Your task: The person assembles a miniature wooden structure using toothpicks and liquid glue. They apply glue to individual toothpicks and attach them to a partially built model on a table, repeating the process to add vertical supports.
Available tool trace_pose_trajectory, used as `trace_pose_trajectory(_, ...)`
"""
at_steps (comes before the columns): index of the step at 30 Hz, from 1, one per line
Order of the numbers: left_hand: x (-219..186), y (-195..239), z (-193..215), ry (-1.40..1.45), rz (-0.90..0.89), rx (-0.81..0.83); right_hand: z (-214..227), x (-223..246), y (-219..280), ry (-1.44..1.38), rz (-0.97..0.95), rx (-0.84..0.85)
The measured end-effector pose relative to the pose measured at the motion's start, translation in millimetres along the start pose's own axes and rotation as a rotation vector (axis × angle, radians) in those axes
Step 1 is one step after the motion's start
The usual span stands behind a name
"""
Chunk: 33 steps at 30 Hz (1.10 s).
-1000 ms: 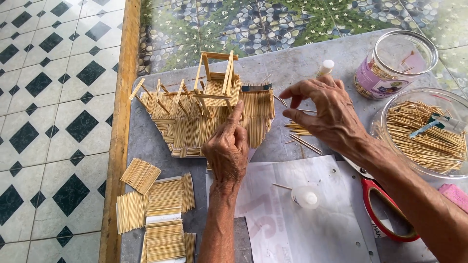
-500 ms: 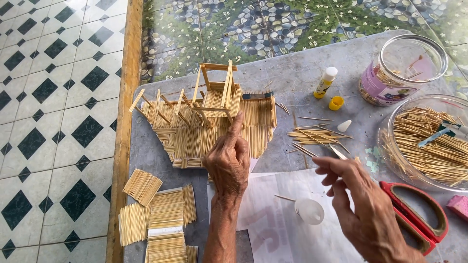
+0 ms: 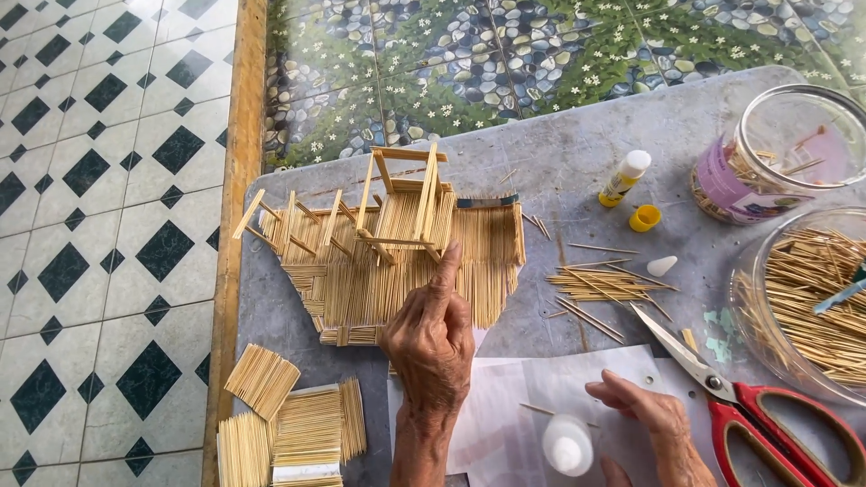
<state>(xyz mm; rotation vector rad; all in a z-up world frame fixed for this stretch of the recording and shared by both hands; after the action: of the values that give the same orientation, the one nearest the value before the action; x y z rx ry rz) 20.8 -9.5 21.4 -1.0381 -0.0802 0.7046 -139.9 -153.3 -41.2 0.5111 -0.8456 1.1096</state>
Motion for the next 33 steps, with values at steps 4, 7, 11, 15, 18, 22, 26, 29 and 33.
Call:
trace_pose_trajectory(4,1.4,-2.1,-1.0,0.023,0.016,0.025,-10.1,0.8,1.1,-0.034,-0.076,-0.058)
trace_pose_trajectory(7,2.0,-2.6,-3.3,0.015,0.011,0.031,-25.1,-22.0,3.4,0.259,-0.541,0.321)
trace_pose_trajectory(11,5.3,-2.2,-4.9,-0.013,0.013,0.023,-19.5,-1.4,-4.1,0.253,-0.331,0.067)
trace_pose_trajectory(15,4.5,-1.0,-3.9,0.041,0.003,0.016,-23.5,-46.9,6.7,0.074,-0.179,0.127)
trace_pose_trajectory(18,5.7,2.6,-3.6,0.028,0.011,0.013,-21.4,-69.1,12.8,-0.020,0.084,0.098)
trace_pose_trajectory(22,6.8,5.2,-2.4,0.056,0.014,0.006,25.8,-15.7,2.5,0.121,0.052,0.149)
trace_pose_trajectory(26,6.5,10.6,-4.1,0.061,0.012,-0.021,69.3,91.7,-37.8,0.412,0.308,-0.107)
trace_pose_trajectory(29,7.6,11.2,-3.2,0.018,0.005,-0.051,69.6,136.3,-72.9,0.530,0.404,-0.124)
trace_pose_trajectory(33,8.2,13.8,-2.3,-0.016,0.008,-0.050,41.1,152.5,-122.5,0.585,0.517,-0.063)
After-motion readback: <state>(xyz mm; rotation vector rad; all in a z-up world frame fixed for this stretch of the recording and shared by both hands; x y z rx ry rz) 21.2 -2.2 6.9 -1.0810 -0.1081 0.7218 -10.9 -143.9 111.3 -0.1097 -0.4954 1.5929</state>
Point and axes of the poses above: each hand's wrist, its own y-axis away from the middle knuckle, its own z-axis out of the back of the hand, x = y × z, the point moved 3 cm from there along -y, towards the middle knuckle, and after that the axes turned 12 degrees about -z, right-handed, at the moved point
